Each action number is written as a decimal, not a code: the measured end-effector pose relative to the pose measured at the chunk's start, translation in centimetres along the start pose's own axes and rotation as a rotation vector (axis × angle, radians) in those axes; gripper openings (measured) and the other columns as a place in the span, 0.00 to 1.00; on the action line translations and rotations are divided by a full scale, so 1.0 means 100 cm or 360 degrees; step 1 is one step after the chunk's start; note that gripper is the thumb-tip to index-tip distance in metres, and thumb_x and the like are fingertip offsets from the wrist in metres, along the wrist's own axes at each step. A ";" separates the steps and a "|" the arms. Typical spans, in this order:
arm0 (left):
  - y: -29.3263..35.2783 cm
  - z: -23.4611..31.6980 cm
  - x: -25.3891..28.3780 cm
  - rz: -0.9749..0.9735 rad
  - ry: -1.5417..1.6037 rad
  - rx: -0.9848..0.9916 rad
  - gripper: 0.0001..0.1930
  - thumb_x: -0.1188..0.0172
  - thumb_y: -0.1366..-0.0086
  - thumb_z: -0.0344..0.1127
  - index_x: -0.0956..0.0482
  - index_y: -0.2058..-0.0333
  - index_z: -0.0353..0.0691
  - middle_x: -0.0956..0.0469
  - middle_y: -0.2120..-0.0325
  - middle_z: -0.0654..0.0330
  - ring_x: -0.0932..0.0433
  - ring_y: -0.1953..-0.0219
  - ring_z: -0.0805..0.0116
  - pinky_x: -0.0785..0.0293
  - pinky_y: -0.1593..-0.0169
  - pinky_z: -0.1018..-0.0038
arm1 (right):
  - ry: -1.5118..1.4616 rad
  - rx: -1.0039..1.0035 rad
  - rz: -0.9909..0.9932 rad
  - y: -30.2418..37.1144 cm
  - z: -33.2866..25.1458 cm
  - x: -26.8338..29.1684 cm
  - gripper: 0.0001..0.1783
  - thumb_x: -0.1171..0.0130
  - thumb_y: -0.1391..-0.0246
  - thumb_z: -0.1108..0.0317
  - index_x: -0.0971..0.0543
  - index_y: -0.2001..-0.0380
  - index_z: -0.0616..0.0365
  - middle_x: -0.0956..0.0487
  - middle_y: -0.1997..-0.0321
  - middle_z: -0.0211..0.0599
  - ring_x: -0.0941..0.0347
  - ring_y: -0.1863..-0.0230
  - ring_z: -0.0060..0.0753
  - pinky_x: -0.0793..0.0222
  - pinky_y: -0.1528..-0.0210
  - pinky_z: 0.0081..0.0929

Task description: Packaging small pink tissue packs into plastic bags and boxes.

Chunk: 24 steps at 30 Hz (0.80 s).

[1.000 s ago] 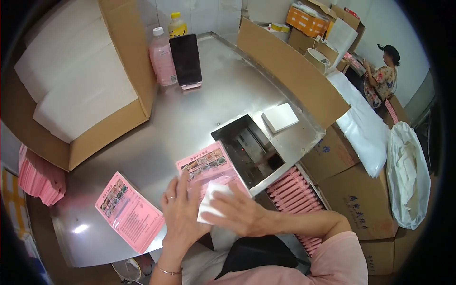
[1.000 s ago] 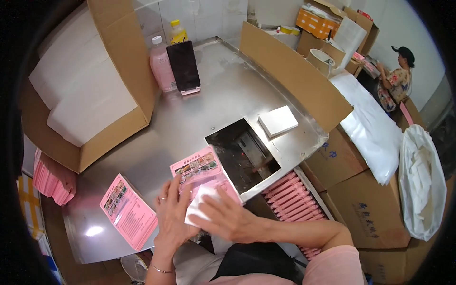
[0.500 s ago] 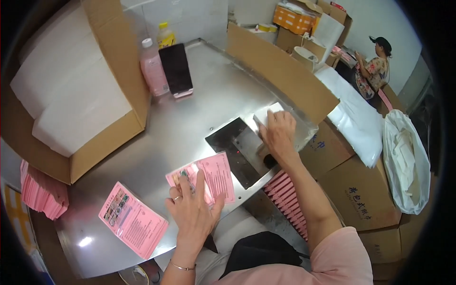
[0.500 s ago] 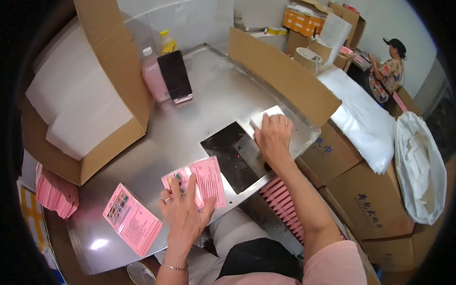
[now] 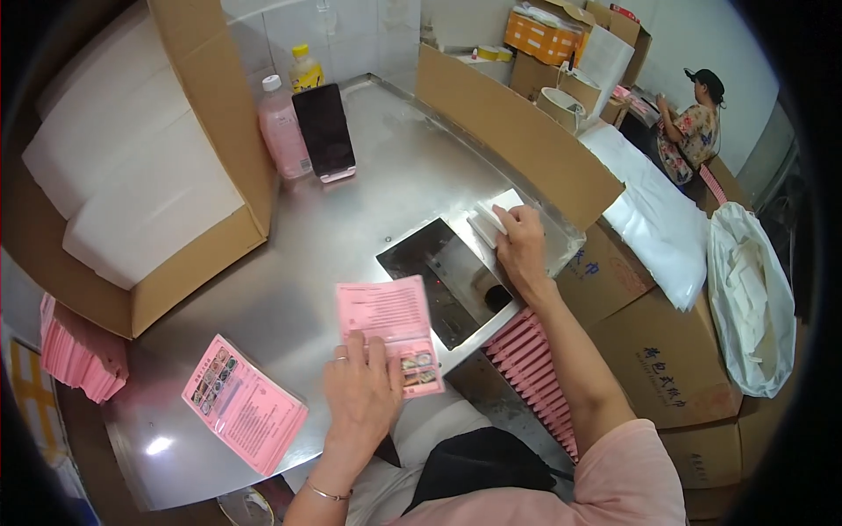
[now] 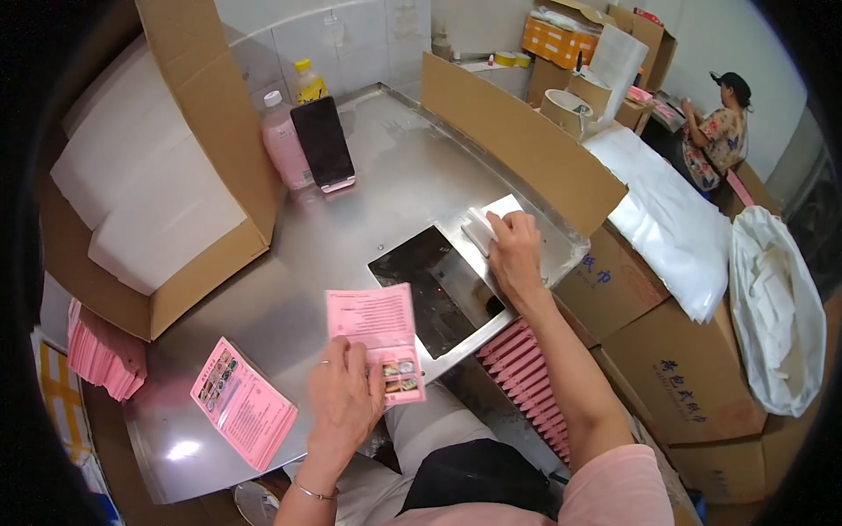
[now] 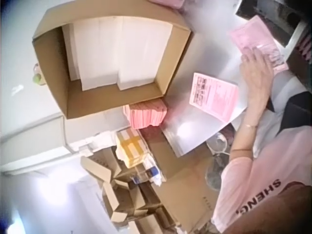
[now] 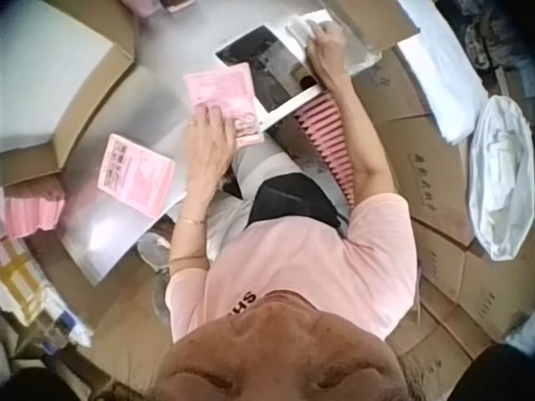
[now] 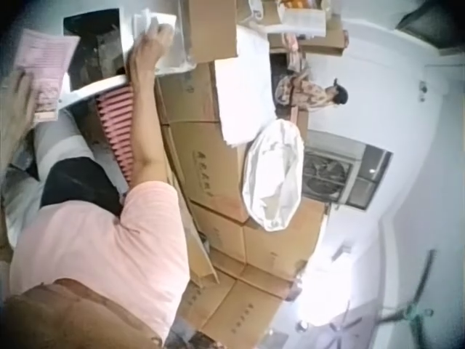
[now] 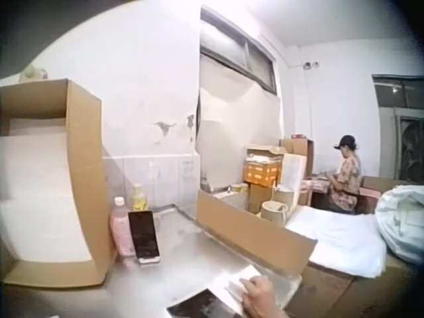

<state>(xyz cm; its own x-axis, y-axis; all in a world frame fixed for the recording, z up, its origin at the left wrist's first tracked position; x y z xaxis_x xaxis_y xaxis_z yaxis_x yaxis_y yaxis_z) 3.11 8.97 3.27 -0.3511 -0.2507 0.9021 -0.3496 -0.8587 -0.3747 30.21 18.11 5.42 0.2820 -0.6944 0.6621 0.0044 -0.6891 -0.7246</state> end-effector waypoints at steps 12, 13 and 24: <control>0.012 0.006 0.016 -0.0057 0.0375 0.0068 0.42 0.29 0.53 0.40 0.32 0.38 0.40 0.31 0.63 0.50 0.29 0.60 0.54 0.36 0.57 0.64 | -0.0223 0.0894 -0.0880 0.081 -0.215 -0.034 0.19 0.42 0.51 0.65 0.21 0.57 0.63 0.25 0.60 0.55 0.24 0.55 0.50 0.52 0.36 0.78; 0.006 0.018 0.011 -0.0036 0.0551 0.0088 0.41 0.30 0.51 0.39 0.34 0.36 0.39 0.31 0.63 0.51 0.30 0.61 0.54 0.36 0.57 0.63 | -0.0106 0.0771 -0.0833 0.064 -0.206 -0.047 0.13 0.42 0.50 0.66 0.21 0.61 0.59 0.23 0.62 0.50 0.23 0.56 0.48 0.52 0.36 0.77; 0.037 0.001 0.043 0.0111 0.0515 -0.0151 0.24 0.33 0.45 0.28 0.23 0.47 0.36 0.25 0.65 0.54 0.26 0.63 0.54 0.33 0.61 0.63 | 0.0046 0.0306 -0.1366 0.062 -0.097 -0.086 0.14 0.45 0.43 0.63 0.19 0.77 0.59 0.19 0.73 0.51 0.20 0.69 0.56 0.25 0.66 0.49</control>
<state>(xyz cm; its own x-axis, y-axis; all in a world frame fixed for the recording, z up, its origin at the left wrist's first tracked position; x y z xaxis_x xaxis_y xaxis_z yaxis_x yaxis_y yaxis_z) 0.43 4.70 5.80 -0.6289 -0.1394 0.7649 -0.3889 -0.7955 -0.4647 18.53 17.83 -2.90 0.0826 0.0406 0.9958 0.3661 -0.9305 0.0076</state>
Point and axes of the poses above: each hand's wrist, its own y-axis away from the middle knuckle, its own x-axis out of the back of the hand, z = x × y, the point moved 10 cm from there along -y, towards the middle knuckle
